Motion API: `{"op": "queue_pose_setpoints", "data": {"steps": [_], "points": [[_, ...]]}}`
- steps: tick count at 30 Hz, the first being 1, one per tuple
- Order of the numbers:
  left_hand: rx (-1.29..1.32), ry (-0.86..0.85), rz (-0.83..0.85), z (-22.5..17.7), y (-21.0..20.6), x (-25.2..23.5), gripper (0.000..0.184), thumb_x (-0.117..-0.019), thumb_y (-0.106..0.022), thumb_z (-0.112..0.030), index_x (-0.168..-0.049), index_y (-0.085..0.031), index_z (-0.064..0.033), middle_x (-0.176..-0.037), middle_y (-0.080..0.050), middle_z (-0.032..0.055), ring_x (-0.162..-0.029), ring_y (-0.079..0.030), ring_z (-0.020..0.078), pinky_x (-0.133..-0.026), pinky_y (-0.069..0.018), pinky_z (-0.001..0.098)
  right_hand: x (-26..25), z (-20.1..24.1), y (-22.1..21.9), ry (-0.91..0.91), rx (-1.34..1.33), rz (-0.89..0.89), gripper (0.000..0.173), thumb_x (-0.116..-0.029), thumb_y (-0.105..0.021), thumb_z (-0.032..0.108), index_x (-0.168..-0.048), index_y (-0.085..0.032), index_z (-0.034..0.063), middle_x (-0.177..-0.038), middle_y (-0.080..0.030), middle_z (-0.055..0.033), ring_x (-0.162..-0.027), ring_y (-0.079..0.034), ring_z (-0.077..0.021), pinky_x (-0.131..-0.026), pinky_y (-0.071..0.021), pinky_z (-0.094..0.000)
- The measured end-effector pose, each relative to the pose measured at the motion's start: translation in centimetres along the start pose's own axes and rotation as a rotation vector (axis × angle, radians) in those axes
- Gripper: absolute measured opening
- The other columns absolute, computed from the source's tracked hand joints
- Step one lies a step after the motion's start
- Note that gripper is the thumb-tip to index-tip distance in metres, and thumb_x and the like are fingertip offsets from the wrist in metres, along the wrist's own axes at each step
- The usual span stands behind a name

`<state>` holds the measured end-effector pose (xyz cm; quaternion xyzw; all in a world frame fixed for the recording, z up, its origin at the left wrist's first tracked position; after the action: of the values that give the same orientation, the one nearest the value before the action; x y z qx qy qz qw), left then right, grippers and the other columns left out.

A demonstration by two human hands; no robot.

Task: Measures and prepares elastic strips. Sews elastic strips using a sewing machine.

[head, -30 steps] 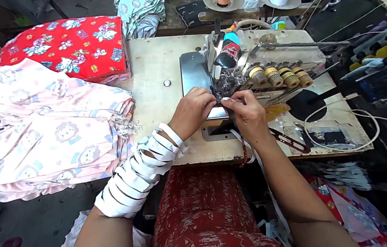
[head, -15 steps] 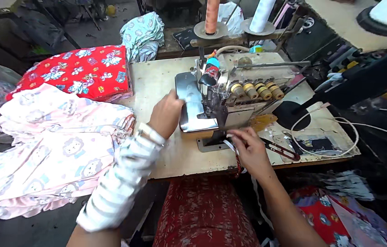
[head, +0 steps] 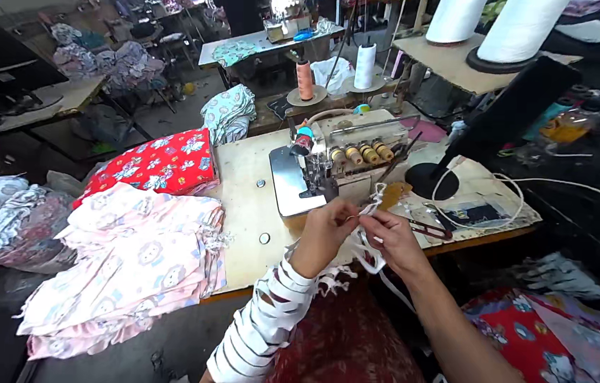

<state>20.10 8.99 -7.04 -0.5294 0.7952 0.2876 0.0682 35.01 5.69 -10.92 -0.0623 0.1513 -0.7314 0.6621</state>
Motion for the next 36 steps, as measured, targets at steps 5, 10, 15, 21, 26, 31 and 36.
{"op": "queue_pose_setpoints", "data": {"steps": [5, 10, 15, 21, 26, 31, 36], "points": [[-0.219, 0.103, -0.42, 2.8, 5.7, 7.4, 0.021, -0.0923, -0.065, -0.001, -0.107, -0.064, 0.0136, -0.1, -0.071, 0.0208, -0.081, -0.072, 0.0192, -0.074, -0.0611, 0.0336, 3.1, -0.6, -1.3, 0.062, 0.06, 0.06, 0.015, -0.0971, -0.061, 0.009, -0.093, -0.076, 0.0064, -0.07, -0.063, 0.0134, -0.052, -0.045, 0.009, -0.048, -0.037, -0.0108], [0.399, 0.519, -0.661, 2.7, 8.3, 11.0, 0.044, -0.1109, -0.033, -0.013, -0.077, -0.06, -0.0076, -0.058, -0.066, -0.0031, -0.048, -0.063, 0.0047, -0.05, -0.055, 0.0198, 7.2, -2.0, -4.1, 0.412, 0.454, 0.436, 0.022, -0.0973, -0.067, 0.017, -0.091, -0.077, -0.0016, -0.077, -0.067, -0.0034, -0.073, -0.059, -0.0004, -0.07, -0.0492, -0.0145], [1.247, 0.15, -0.47, 0.9, 6.4, 12.3, 0.097, -0.0872, -0.025, -0.086, -0.156, -0.034, -0.0187, -0.15, -0.054, 0.0101, -0.134, -0.057, 0.0301, -0.106, -0.0507, 0.0474, 10.5, -5.9, -7.5, 0.733, 0.68, 0.534, 0.02, -0.0983, -0.064, 0.016, -0.094, -0.076, -0.0001, -0.072, -0.066, -0.0107, -0.061, -0.064, -0.0177, -0.057, -0.0535, -0.0275], [1.083, -0.261, -0.203, -2.3, 9.3, 16.2, 0.039, -0.0871, -0.069, -0.057, -0.104, -0.075, -0.0221, -0.095, -0.075, -0.004, -0.085, -0.073, 0.0098, -0.066, -0.0599, 0.0269, 9.4, -2.0, -5.2, 0.228, 0.558, 0.308, 0.039, -0.1068, -0.047, 0.014, -0.14, -0.056, -0.0038, -0.079, -0.064, -0.0058, -0.067, -0.057, -0.0032, -0.067, -0.0509, -0.0216], [0.418, 0.405, -0.236, -1.1, 3.7, 16.0, 0.008, -0.0945, -0.066, -0.004, -0.089, -0.07, -0.0065, -0.072, -0.072, -0.0036, -0.062, -0.07, 0.0065, -0.063, -0.0616, 0.0249, 8.5, -3.3, -5.3, 0.443, 0.637, 0.203, 0.038, -0.107, -0.049, 0.011, -0.142, -0.053, -0.0027, -0.068, -0.054, -0.0014, -0.056, -0.049, -0.0018, -0.058, -0.0457, -0.017], [0.576, 0.602, -0.12, -0.8, 1.8, 14.7, 0.006, -0.0922, -0.067, 0.005, -0.093, -0.07, 0.0002, -0.075, -0.074, -0.0008, -0.066, -0.071, 0.0068, -0.067, -0.0618, 0.0232, 8.2, -4.4, -5.4, 0.603, 0.854, 0.233, 0.037, -0.1061, -0.053, 0.016, -0.138, -0.06, -0.0008, -0.071, -0.065, -0.0103, -0.057, -0.059, -0.0154, -0.058, -0.0521, -0.0286], [0.025, 0.451, -0.01, 0.9, 6.7, 16.4, 0.011, -0.0958, -0.067, -0.005, -0.102, -0.072, 0.0031, -0.084, -0.073, 0.002, -0.074, -0.069, 0.0019, -0.076, -0.0594, 0.0208, 6.3, -1.0, 2.9, -0.091, 0.82, 0.613, 0.029, -0.1008, -0.061, 0.026, -0.112, -0.073, 0.0019, -0.081, -0.069, -0.0004, -0.065, -0.058, -0.0008, -0.064, -0.0519, -0.0223]]}}
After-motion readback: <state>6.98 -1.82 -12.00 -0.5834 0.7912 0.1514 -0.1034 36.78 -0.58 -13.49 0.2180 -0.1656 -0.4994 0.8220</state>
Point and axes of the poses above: each hand's wrist, its own x-axis away from the middle knuckle, its own y-axis out of the back of the hand, z = x × y, the point moved 1 cm from there along -x, towards the middle knuckle
